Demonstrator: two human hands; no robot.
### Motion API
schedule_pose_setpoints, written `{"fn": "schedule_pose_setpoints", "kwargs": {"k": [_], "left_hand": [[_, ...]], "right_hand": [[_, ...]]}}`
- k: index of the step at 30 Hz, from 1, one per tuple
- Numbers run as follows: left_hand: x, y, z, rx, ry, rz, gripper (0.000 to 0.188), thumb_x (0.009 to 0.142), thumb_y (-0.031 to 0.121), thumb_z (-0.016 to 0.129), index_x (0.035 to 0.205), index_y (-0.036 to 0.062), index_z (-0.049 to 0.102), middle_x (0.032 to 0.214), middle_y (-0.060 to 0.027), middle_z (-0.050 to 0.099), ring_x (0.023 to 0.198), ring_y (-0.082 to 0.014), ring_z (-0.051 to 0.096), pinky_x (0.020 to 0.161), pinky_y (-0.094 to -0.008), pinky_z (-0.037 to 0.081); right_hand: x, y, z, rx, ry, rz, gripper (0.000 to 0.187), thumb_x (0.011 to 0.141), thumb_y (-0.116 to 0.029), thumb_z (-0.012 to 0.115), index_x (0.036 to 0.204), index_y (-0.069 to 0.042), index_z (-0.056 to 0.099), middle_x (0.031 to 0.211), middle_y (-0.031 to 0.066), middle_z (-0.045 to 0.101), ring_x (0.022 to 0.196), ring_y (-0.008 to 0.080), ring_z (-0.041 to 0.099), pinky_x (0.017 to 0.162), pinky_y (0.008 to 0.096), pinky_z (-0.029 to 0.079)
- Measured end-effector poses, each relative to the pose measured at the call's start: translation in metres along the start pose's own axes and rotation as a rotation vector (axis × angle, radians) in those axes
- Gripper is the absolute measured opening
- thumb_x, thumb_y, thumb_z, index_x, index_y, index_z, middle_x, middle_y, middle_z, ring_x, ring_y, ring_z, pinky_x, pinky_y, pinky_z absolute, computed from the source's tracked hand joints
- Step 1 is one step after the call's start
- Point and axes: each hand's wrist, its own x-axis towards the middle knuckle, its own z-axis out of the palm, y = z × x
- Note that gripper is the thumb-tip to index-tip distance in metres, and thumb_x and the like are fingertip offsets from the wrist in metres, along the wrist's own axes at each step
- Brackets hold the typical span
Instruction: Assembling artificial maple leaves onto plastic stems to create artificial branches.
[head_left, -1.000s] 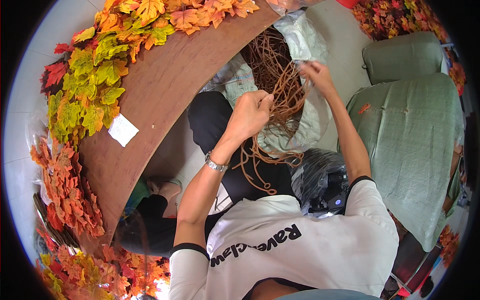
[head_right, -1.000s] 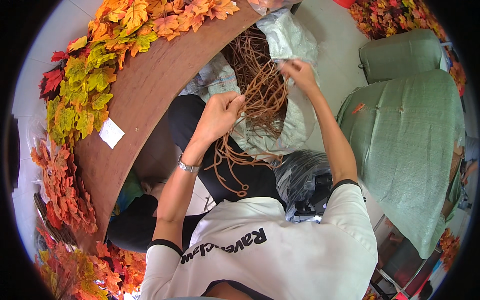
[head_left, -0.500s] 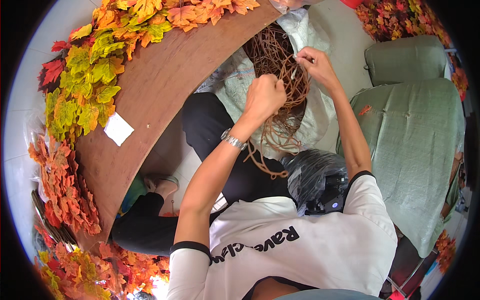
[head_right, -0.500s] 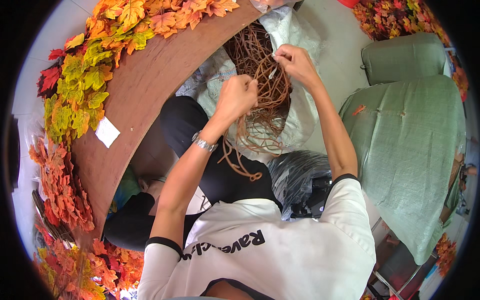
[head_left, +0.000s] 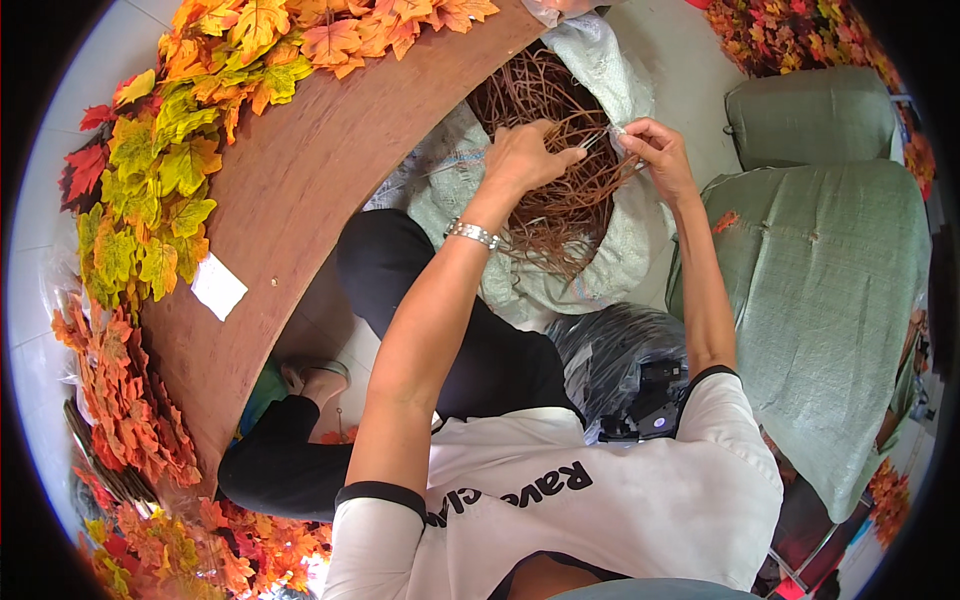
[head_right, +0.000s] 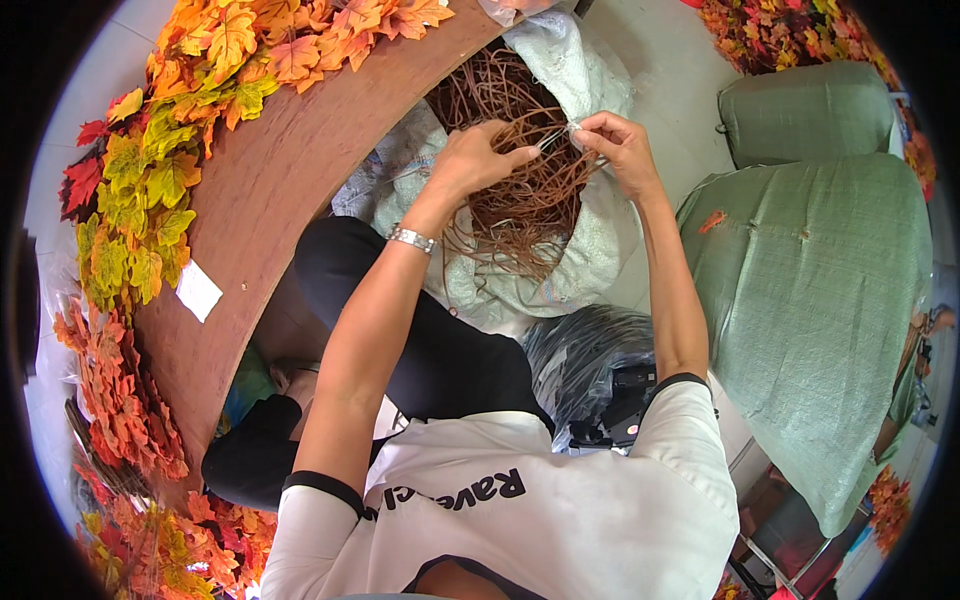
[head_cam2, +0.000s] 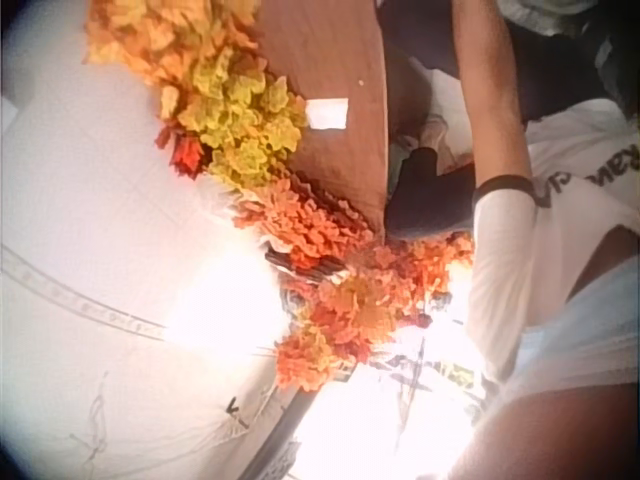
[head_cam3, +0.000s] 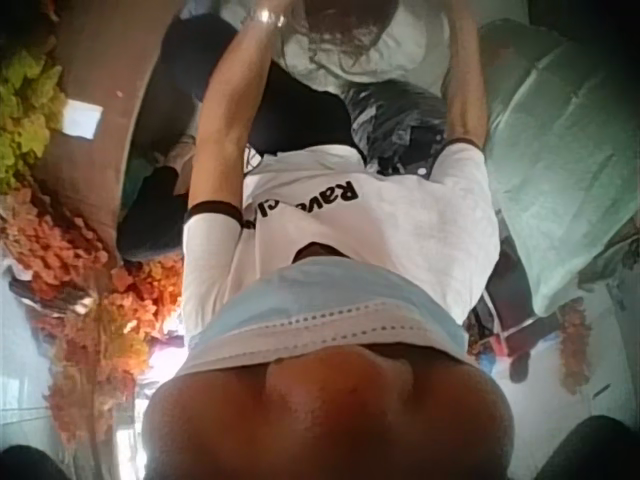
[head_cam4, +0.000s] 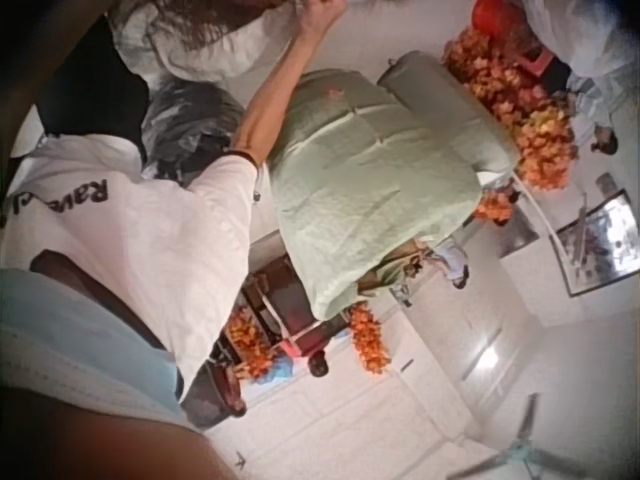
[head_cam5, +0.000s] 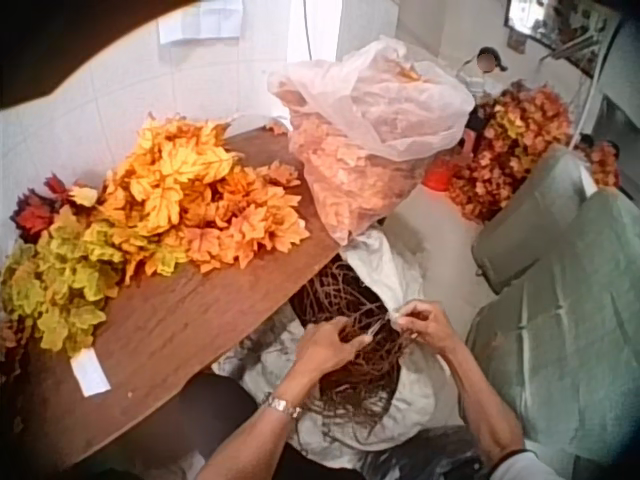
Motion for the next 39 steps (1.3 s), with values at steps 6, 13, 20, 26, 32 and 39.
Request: {"fn": "schedule_pose_setpoints", "kwargs": {"k": [6, 13, 20, 26, 32, 39], "left_hand": [[0.043, 0.005, -0.013, -0.576, -0.328, 0.108, 0.047, 0.078, 0.031, 0.062, 0.107, -0.006, 0.054, 0.083, -0.0118, 0.062, 0.072, -0.0129, 0.056, 0.066, -0.0233, 0.044], [0.066, -0.013, 0.017, -0.902, 0.223, -0.222, 0.022, 0.08, 0.015, 0.058, 0.076, -0.0054, 0.064, 0.055, -0.0031, 0.05, 0.049, -0.0093, 0.045, 0.046, -0.0239, 0.039], [0.058, -0.019, 0.026, -0.986, -0.024, -0.066, 0.018, 0.085, 0.015, 0.052, 0.079, 0.0009, 0.059, 0.06, -0.0017, 0.054, 0.057, -0.0078, 0.052, 0.054, -0.02, 0.043], [0.055, -0.001, 0.024, -0.996, 0.031, 0.066, 0.014, 0.082, 0.011, 0.056, 0.081, -0.0012, 0.064, 0.065, -0.0027, 0.059, 0.056, -0.0073, 0.051, 0.053, -0.0186, 0.042], [0.063, 0.007, 0.031, -1.004, 0.313, 0.033, 0.012, 0.079, 0.007, 0.057, 0.079, -0.0019, 0.065, 0.067, -0.0042, 0.061, 0.057, -0.0071, 0.051, 0.053, -0.0191, 0.041], [0.073, 0.006, 0.044, -1.103, 0.348, 0.095, 0.01, 0.078, 0.006, 0.06, 0.081, -0.0004, 0.066, 0.07, -0.0008, 0.059, 0.062, -0.006, 0.049, 0.056, -0.0192, 0.04]], "right_hand": [[-0.001, -0.009, 0.005, -0.106, 0.003, 0.003, 0.008, 0.077, -0.011, 0.064, 0.079, -0.004, 0.06, 0.068, -0.0032, 0.055, 0.06, 0.0035, 0.047, 0.054, 0.0182, 0.036], [0.004, 0.003, -0.04, -0.185, 0.117, -0.037, 0.006, 0.078, -0.008, 0.061, 0.08, -0.003, 0.059, 0.067, -0.0029, 0.055, 0.06, 0.004, 0.048, 0.055, 0.0182, 0.037], [0.02, 0.001, -0.036, -0.445, 0.127, -0.121, 0.011, 0.077, -0.006, 0.061, 0.086, -0.001, 0.059, 0.074, -0.0012, 0.056, 0.064, 0.0056, 0.049, 0.059, 0.0196, 0.039], [0.036, -0.035, 0.018, -0.865, 0.227, -0.628, 0.024, 0.071, -0.004, 0.062, 0.094, -0.003, 0.058, 0.094, 0.0055, 0.057, 0.079, 0.0173, 0.051, 0.068, 0.0266, 0.042], [0.056, -0.018, 0.021, -1.075, 0.176, -0.446, 0.018, 0.069, -0.006, 0.061, 0.087, -0.005, 0.061, 0.081, 0.0059, 0.061, 0.078, 0.0226, 0.054, 0.073, 0.0314, 0.042], [0.048, -0.008, 0.026, -0.844, -0.121, -0.536, 0.014, 0.066, -0.001, 0.06, 0.08, -0.003, 0.062, 0.074, 0.0065, 0.059, 0.077, 0.0232, 0.052, 0.072, 0.0314, 0.042]]}}
